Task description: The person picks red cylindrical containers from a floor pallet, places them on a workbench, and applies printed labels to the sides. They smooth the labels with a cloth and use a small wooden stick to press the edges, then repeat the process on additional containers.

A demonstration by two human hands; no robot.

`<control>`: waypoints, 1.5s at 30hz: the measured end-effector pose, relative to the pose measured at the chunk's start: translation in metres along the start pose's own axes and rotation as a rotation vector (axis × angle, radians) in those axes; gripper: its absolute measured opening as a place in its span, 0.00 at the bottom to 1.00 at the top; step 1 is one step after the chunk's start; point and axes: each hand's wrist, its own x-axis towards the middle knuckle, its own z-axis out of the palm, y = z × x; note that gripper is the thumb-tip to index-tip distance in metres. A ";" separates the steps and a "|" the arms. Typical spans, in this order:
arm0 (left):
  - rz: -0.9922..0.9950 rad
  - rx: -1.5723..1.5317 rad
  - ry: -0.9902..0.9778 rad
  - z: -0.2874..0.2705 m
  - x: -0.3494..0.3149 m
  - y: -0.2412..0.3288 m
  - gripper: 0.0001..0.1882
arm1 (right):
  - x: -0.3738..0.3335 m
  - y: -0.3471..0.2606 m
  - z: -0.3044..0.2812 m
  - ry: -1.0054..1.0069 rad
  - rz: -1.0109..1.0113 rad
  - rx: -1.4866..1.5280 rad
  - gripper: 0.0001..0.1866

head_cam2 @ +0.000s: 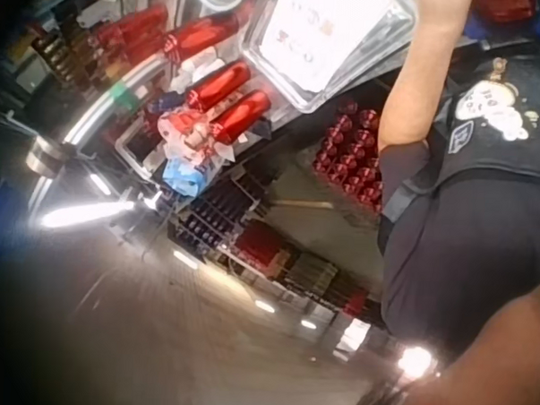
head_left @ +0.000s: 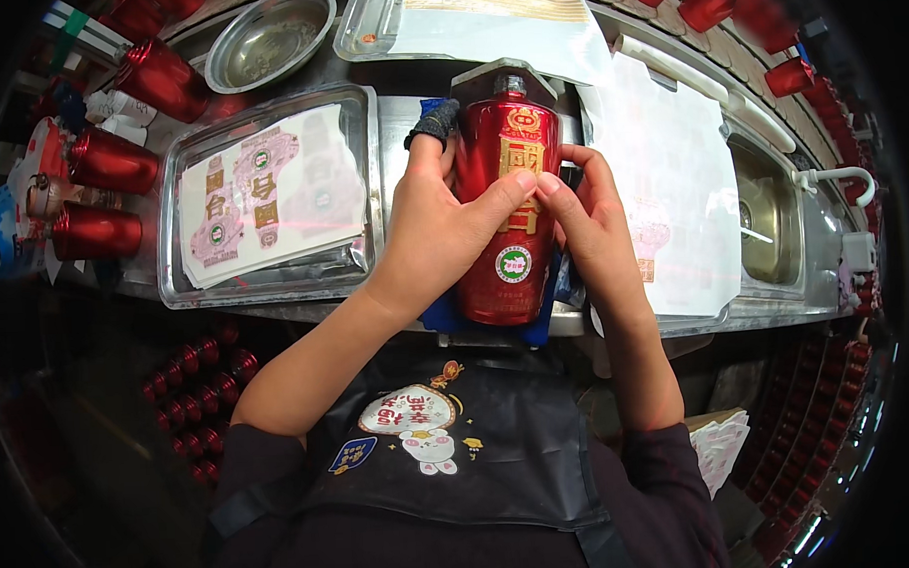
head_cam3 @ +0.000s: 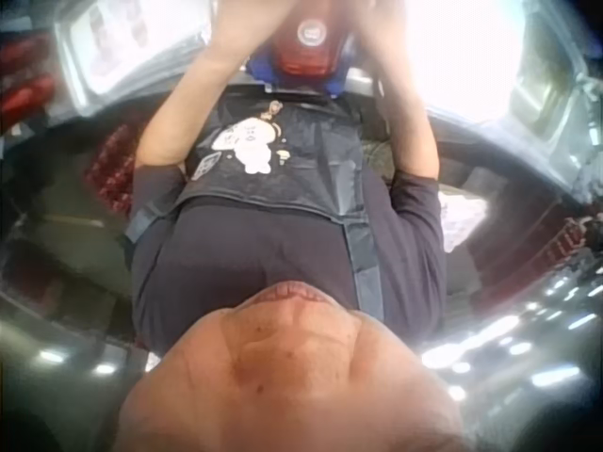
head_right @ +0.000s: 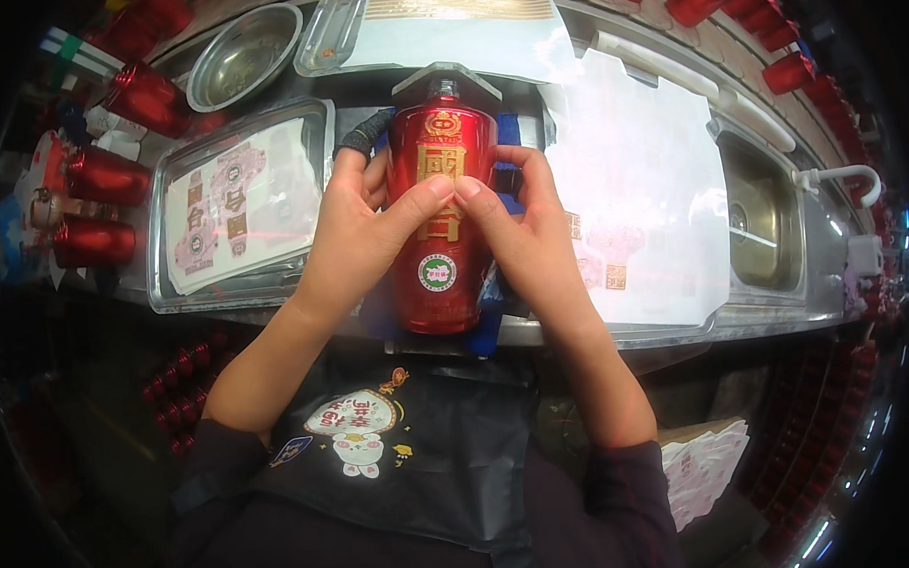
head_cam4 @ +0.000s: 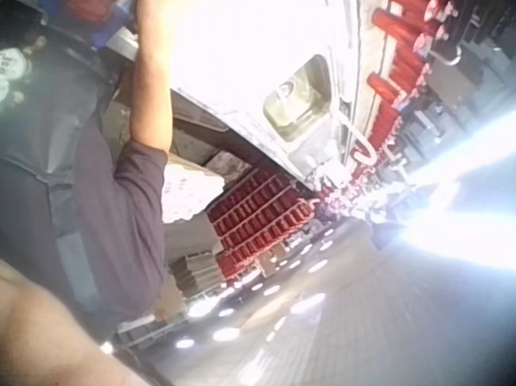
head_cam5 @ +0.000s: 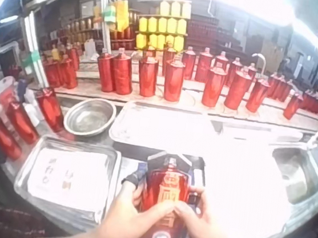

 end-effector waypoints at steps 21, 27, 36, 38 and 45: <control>-0.113 -0.138 0.043 0.001 0.020 0.018 0.27 | 0.026 -0.006 0.002 0.051 0.020 0.111 0.25; -0.070 -0.047 0.066 0.006 0.025 0.016 0.28 | 0.025 -0.006 0.003 0.064 0.000 0.010 0.22; -0.114 -0.106 0.037 0.000 0.021 0.013 0.30 | 0.020 -0.011 -0.009 -0.004 0.077 0.008 0.26; -0.132 -0.157 0.027 -0.005 0.014 0.013 0.30 | 0.011 -0.012 -0.014 -0.003 0.057 0.015 0.28; -0.231 -0.146 -0.133 -0.044 -0.049 -0.012 0.43 | -0.038 0.006 -0.027 -0.196 0.111 0.023 0.34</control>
